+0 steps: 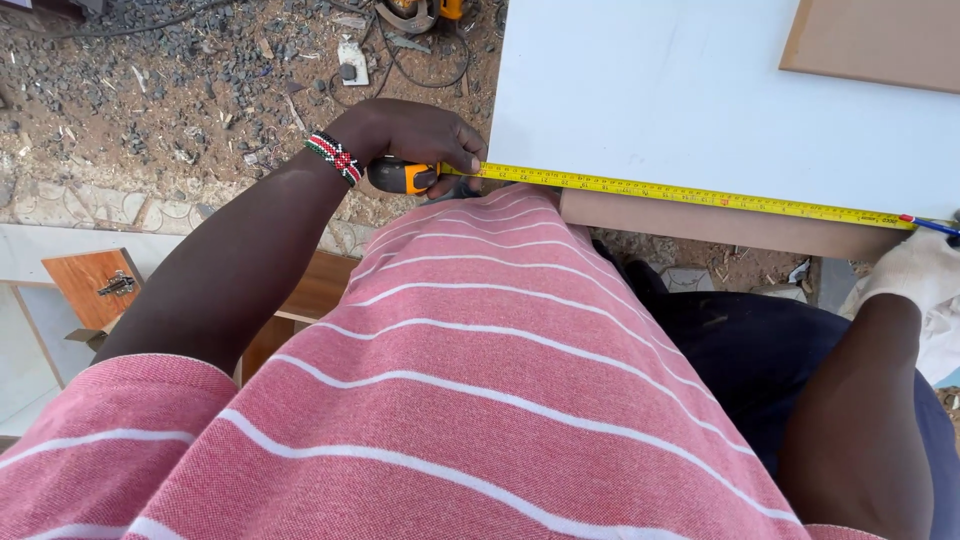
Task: Measuring various sections of a wooden shelf unit with a tape measure and marking points with a pencil.
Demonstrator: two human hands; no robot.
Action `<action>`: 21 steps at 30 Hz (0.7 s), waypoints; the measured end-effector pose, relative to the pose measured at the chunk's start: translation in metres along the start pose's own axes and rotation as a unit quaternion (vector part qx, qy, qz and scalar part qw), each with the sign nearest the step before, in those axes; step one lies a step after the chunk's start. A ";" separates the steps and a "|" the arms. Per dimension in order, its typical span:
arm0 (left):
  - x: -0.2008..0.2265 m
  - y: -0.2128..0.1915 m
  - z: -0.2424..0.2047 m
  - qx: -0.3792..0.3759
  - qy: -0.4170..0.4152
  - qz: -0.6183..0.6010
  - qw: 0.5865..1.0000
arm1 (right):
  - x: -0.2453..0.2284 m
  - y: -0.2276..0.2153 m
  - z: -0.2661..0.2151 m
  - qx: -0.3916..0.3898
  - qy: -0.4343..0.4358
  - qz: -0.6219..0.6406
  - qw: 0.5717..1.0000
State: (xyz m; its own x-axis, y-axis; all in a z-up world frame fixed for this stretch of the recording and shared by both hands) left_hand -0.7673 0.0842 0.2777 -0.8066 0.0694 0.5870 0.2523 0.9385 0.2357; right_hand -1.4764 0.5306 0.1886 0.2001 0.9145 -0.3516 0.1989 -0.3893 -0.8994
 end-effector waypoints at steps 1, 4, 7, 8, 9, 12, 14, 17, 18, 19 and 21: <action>0.001 -0.001 0.000 0.000 -0.003 0.005 1.000 | -0.027 0.013 0.005 0.017 -0.112 -0.443 0.889; 0.002 -0.002 0.001 -0.003 -0.003 -0.003 1.000 | -0.029 0.041 0.014 0.034 -0.221 -0.749 0.624; 0.002 -0.002 -0.001 -0.008 0.001 -0.024 1.000 | -0.032 -0.029 -0.067 0.012 -0.069 -0.355 0.932; 0.002 -0.002 -0.002 -0.010 0.003 -0.030 0.999 | -0.025 -0.043 -0.116 -0.024 0.125 0.074 0.989; 0.001 -0.003 -0.002 -0.010 0.003 -0.032 0.999 | -0.027 -0.044 -0.122 -0.025 0.124 0.073 0.989; 0.000 -0.003 0.000 -0.018 0.014 -0.042 0.999 | -0.018 -0.047 -0.107 0.030 0.078 0.199 0.976; 0.003 -0.002 0.005 -0.032 0.042 -0.021 0.998 | 0.008 -0.014 -0.048 -0.081 0.053 0.234 0.967; 0.005 -0.003 0.007 -0.035 0.028 0.019 0.999 | 0.006 -0.011 -0.052 -0.136 0.021 0.276 0.951; 0.006 -0.003 0.007 -0.035 0.028 0.018 0.999 | 0.013 -0.010 -0.041 -0.136 0.020 0.276 0.951; 0.006 -0.003 0.006 -0.033 0.023 0.025 0.999 | 0.014 -0.002 -0.030 -0.180 0.008 0.249 0.952; 0.003 -0.004 0.008 -0.031 0.018 0.030 0.999 | 0.001 0.003 -0.040 -0.223 -0.004 0.222 0.949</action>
State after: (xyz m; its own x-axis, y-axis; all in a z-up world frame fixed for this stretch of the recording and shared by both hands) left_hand -0.7752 0.0835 0.2725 -0.7696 0.1126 0.6286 0.3338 0.9101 0.2456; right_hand -1.4376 0.5257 0.1964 0.3518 0.6497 -0.6739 0.4833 -0.7426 -0.4636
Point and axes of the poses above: each hand's wrist, its own z-axis towards the middle knuckle, its own y-axis out of the palm, x = y × z, the point moved 10 cm from there along z, towards the middle knuckle, and after that the axes turned 10 degrees about -x, right-handed, at the moved point
